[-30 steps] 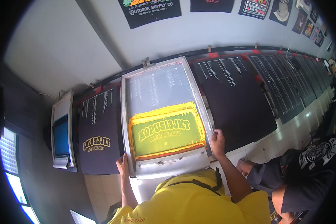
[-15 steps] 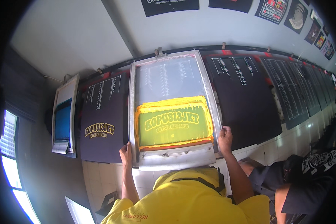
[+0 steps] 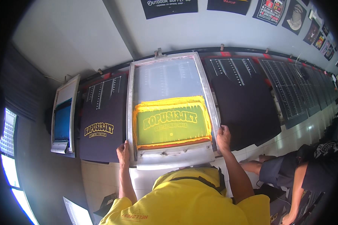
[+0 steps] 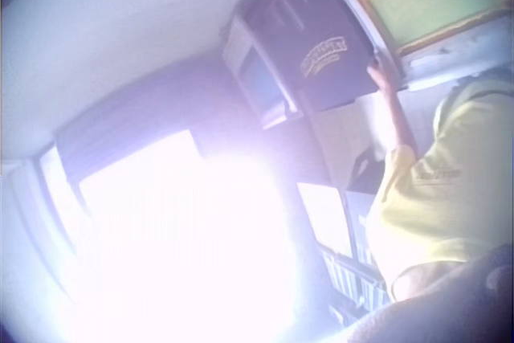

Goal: The person performs screen printing by applying yellow ink across a mesh stencil onto black t-shirts positioned on a long row of printing stations.

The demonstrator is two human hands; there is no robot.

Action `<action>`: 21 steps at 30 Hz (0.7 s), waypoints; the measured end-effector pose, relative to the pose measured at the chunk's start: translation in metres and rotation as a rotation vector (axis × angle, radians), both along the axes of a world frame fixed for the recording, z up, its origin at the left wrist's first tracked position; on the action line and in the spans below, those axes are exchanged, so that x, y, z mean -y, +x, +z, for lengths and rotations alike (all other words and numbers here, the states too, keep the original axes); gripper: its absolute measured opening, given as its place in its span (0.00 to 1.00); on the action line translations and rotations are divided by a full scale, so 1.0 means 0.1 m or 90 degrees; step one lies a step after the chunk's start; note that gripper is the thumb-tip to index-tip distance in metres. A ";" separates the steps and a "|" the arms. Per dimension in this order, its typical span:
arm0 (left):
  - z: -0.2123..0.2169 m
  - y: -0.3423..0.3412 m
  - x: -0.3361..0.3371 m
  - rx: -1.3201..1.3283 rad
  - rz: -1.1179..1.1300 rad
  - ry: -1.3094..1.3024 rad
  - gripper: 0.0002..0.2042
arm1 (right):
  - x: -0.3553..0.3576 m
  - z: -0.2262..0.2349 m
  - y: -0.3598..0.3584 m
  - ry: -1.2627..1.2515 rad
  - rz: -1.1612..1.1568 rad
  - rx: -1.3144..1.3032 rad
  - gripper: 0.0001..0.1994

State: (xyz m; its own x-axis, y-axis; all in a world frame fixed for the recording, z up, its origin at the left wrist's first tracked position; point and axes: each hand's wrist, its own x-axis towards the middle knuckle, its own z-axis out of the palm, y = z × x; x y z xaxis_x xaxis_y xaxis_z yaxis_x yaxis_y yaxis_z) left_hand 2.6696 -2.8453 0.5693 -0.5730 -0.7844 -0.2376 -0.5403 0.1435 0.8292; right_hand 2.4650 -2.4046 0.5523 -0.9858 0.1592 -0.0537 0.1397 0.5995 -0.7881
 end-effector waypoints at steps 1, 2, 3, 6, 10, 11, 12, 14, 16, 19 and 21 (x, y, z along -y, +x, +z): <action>0.03 0.01 0.00 0.001 0.000 -0.006 0.23 | 0.02 0.01 0.00 0.005 0.002 0.004 0.14; 0.05 0.02 0.01 0.000 0.000 -0.013 0.23 | 0.06 0.05 0.01 0.012 -0.007 -0.007 0.13; 0.08 0.02 0.01 0.000 0.000 -0.020 0.23 | 0.09 0.10 0.03 -0.007 0.004 -0.004 0.12; 0.16 0.06 -0.01 -0.027 -0.001 -0.015 0.23 | 0.07 0.15 0.06 -0.061 0.017 -0.041 0.10; 0.25 0.09 -0.06 -0.020 -0.022 0.000 0.24 | 0.03 0.14 0.09 -0.097 0.014 -0.070 0.08; 0.20 0.12 -0.05 -0.033 -0.017 0.012 0.24 | 0.09 0.24 0.12 -0.121 0.012 -0.063 0.08; 0.19 0.12 -0.08 -0.046 -0.005 0.033 0.23 | 0.14 0.28 0.13 -0.145 0.011 -0.055 0.08; -0.09 0.10 -0.04 -0.072 -0.001 0.055 0.23 | 0.13 0.17 0.09 -0.136 0.007 -0.086 0.08; -0.28 0.10 0.00 -0.064 -0.015 0.098 0.20 | 0.02 0.13 0.10 -0.108 0.004 -0.081 0.09; -0.52 0.09 -0.01 -0.182 0.001 0.189 0.16 | 0.03 0.18 0.14 -0.081 0.006 -0.096 0.09; -0.59 0.10 0.02 -0.139 -0.024 0.187 0.18 | 0.02 0.19 0.16 -0.027 0.008 -0.120 0.08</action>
State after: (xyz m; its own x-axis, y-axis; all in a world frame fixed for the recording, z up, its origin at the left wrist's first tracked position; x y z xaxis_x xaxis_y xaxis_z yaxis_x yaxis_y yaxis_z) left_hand 2.6799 -2.8474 0.5101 -0.6617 -0.6787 -0.3186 -0.3450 -0.1016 0.9331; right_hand 2.4810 -2.4062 0.5717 -0.9810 0.1479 0.1255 -0.0201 0.5662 -0.8241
